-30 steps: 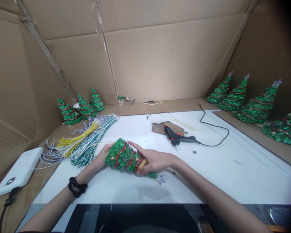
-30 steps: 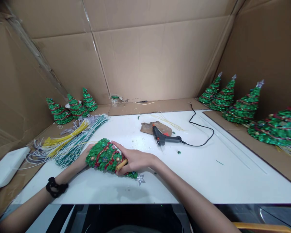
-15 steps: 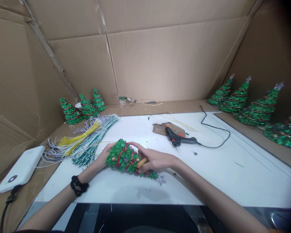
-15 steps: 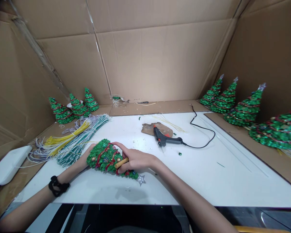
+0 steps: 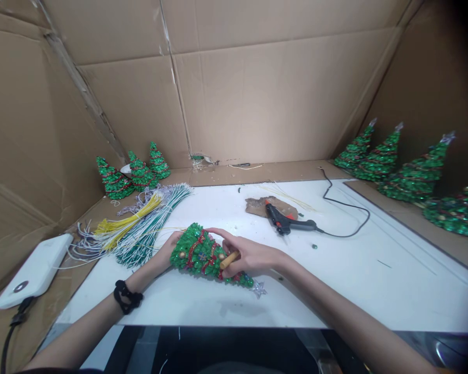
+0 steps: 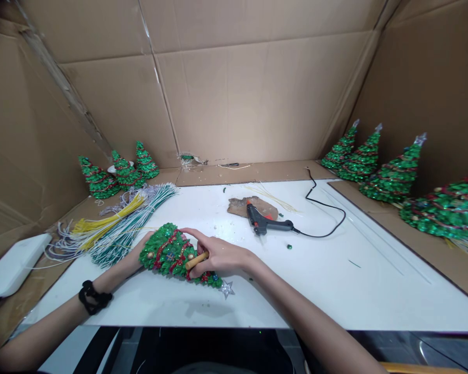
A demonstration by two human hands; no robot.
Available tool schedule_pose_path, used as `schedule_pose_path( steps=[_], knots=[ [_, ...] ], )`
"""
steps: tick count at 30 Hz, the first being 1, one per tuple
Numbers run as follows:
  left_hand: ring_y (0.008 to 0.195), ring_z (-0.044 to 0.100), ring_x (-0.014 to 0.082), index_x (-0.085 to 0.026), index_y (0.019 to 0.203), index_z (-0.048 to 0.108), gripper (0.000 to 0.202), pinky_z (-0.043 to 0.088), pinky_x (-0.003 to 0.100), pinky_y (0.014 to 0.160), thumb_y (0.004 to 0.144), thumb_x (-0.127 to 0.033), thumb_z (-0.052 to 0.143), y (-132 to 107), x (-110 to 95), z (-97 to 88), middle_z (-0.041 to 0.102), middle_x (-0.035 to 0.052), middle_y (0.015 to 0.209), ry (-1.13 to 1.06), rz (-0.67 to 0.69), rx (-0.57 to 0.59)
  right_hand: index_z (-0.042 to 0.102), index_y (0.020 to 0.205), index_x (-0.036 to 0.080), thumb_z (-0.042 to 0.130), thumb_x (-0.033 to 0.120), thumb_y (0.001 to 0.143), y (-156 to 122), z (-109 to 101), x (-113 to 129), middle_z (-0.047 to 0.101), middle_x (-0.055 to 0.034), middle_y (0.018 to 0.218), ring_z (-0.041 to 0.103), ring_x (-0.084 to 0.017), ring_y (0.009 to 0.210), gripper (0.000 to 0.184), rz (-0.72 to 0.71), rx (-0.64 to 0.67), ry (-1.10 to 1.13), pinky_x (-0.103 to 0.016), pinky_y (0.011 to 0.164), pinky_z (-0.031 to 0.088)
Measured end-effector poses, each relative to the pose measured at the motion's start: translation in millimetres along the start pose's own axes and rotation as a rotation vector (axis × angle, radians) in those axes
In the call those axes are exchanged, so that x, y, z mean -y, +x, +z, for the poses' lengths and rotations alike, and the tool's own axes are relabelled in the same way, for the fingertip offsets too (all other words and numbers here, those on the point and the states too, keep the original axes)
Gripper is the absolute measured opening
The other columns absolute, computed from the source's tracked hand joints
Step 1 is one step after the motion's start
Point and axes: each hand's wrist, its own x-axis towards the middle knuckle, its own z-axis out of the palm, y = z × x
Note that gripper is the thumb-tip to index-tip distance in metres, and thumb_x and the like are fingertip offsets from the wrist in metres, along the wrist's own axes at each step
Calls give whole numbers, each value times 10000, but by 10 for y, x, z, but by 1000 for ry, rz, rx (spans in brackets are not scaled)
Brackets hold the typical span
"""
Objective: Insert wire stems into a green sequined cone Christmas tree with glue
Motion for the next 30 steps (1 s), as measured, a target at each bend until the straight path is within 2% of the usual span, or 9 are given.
schedule_pose_path(
  steps=[9,18,25,28,30],
  knots=[
    [761,600,234,-155,718,671,296,492,302,681,675,-445,632,5,21,-6,673,49,665,-3,29,24,115,1430,349,708,201,693,18,-35,-7,368,55,774,443,-59,577,958,-12,76,-59,-193,510,328],
    [781,596,225,-144,706,668,285,467,299,723,666,-424,639,-11,6,1,688,52,710,63,31,-13,210,1411,378,726,191,678,17,1,-66,352,59,756,450,-56,590,916,-21,6,40,-180,510,320],
    [796,602,240,-145,698,683,273,473,294,698,645,-411,650,8,10,-11,701,62,725,68,38,5,256,1401,388,725,191,684,-3,26,-61,355,60,737,466,-66,580,878,-57,-45,4,-184,503,330],
    [809,603,251,-149,696,690,282,480,302,701,628,-421,657,4,-12,-7,702,64,721,65,13,6,248,1408,389,734,211,686,-10,15,-70,396,51,752,482,-80,595,888,-82,-58,-58,-192,518,348],
    [825,601,260,-155,692,693,284,481,309,717,609,-426,671,2,-7,-11,700,65,722,68,9,-7,234,1421,375,696,266,742,-23,-2,-71,467,27,795,499,-100,629,828,-95,-54,-102,-207,544,371]
  ],
)
